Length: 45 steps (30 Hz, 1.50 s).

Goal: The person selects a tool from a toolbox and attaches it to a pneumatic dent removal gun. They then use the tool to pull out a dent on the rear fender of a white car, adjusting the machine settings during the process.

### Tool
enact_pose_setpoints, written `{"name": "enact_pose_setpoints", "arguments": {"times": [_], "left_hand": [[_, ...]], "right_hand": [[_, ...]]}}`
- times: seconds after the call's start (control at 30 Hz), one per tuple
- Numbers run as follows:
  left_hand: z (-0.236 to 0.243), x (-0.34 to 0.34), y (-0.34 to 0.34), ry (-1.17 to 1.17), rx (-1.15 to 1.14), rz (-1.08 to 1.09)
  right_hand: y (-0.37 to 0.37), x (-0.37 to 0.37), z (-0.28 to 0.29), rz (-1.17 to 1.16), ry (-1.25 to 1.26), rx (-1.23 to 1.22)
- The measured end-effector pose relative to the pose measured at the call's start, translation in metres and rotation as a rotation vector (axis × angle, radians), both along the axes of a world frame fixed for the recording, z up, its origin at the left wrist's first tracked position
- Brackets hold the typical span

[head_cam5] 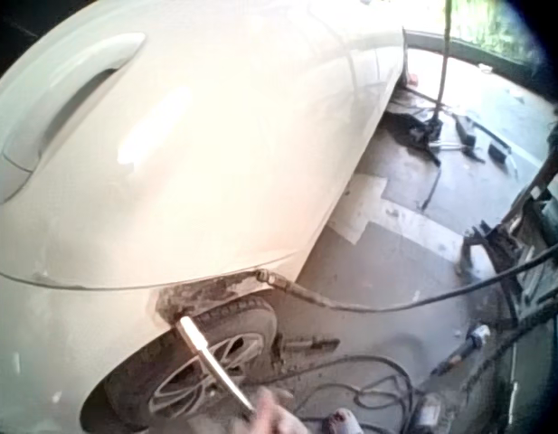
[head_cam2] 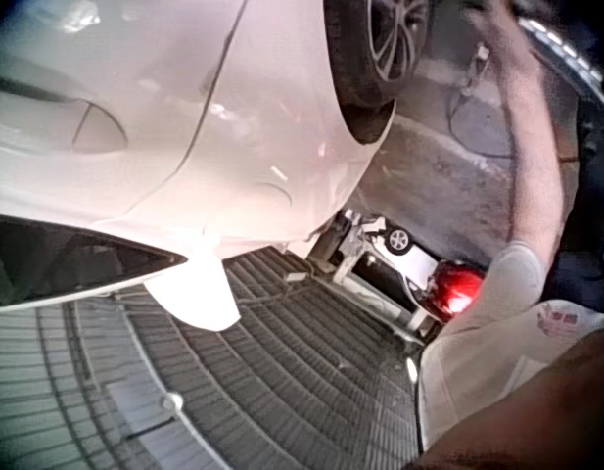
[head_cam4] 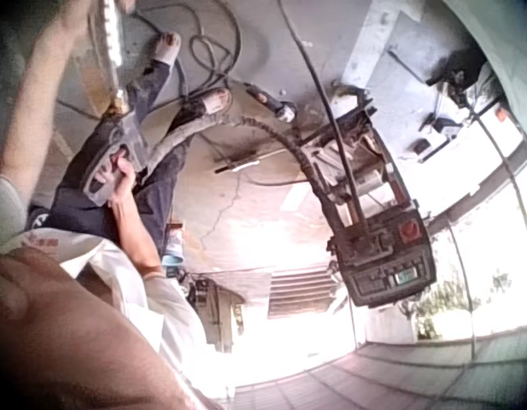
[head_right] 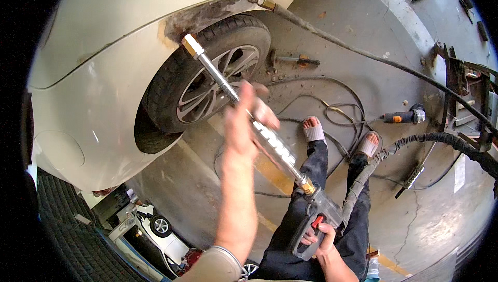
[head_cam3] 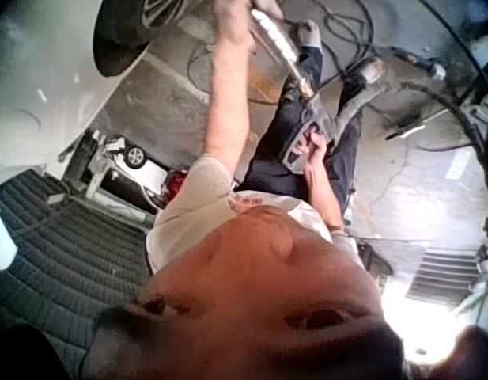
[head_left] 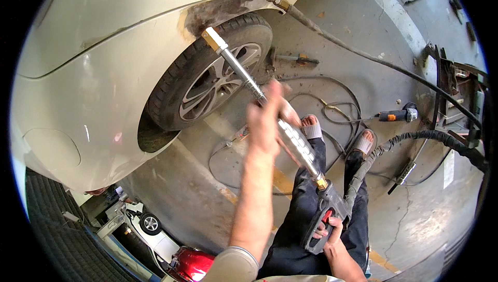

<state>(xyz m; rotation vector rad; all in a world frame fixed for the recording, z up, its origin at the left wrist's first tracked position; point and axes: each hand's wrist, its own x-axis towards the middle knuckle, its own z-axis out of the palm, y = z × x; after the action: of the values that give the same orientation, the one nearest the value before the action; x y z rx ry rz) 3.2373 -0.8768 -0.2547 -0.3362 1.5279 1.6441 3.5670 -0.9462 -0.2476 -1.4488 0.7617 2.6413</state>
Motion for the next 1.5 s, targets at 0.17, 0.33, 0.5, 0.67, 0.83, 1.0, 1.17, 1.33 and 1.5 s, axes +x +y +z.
{"name": "enact_pose_setpoints", "arguments": {"times": [0.17,0.33,0.5,0.67,0.83,1.0,1.17,1.33,1.5], "left_hand": [[-0.024,0.087,-0.031,-0.048,0.019,-0.131],[-0.026,0.075,-0.019,-0.021,0.06,-0.095],[-0.026,0.052,-0.011,-0.037,0.183,-0.148],[-0.013,0.043,-0.004,-0.02,0.182,-0.165],[-0.01,0.035,-0.008,-0.046,0.155,-0.159],[-0.013,0.032,-0.012,-0.017,0.224,-0.177],[-0.009,0.031,-0.01,0.073,0.255,-0.159],[-0.003,-0.006,0.005,0.184,0.193,-0.06],[-0.012,0.023,-0.004,0.21,0.247,-0.047]], "right_hand": [[-0.008,0.051,-0.011,-0.033,-0.059,-0.108],[-0.002,0.039,-0.015,-0.037,0.02,-0.039],[0.002,0.018,-0.015,-0.045,0.036,-0.024],[0.005,0.008,-0.01,-0.06,0.111,-0.01],[0.008,-0.001,-0.003,0.021,0.039,0.005],[0.009,-0.001,0.001,0.008,0.029,-0.028],[0.007,0.003,0.003,-0.018,0.102,-0.032],[0.007,0.001,0.006,-0.03,0.011,-0.039],[0.011,-0.001,0.001,-0.057,0.04,-0.053]]}}
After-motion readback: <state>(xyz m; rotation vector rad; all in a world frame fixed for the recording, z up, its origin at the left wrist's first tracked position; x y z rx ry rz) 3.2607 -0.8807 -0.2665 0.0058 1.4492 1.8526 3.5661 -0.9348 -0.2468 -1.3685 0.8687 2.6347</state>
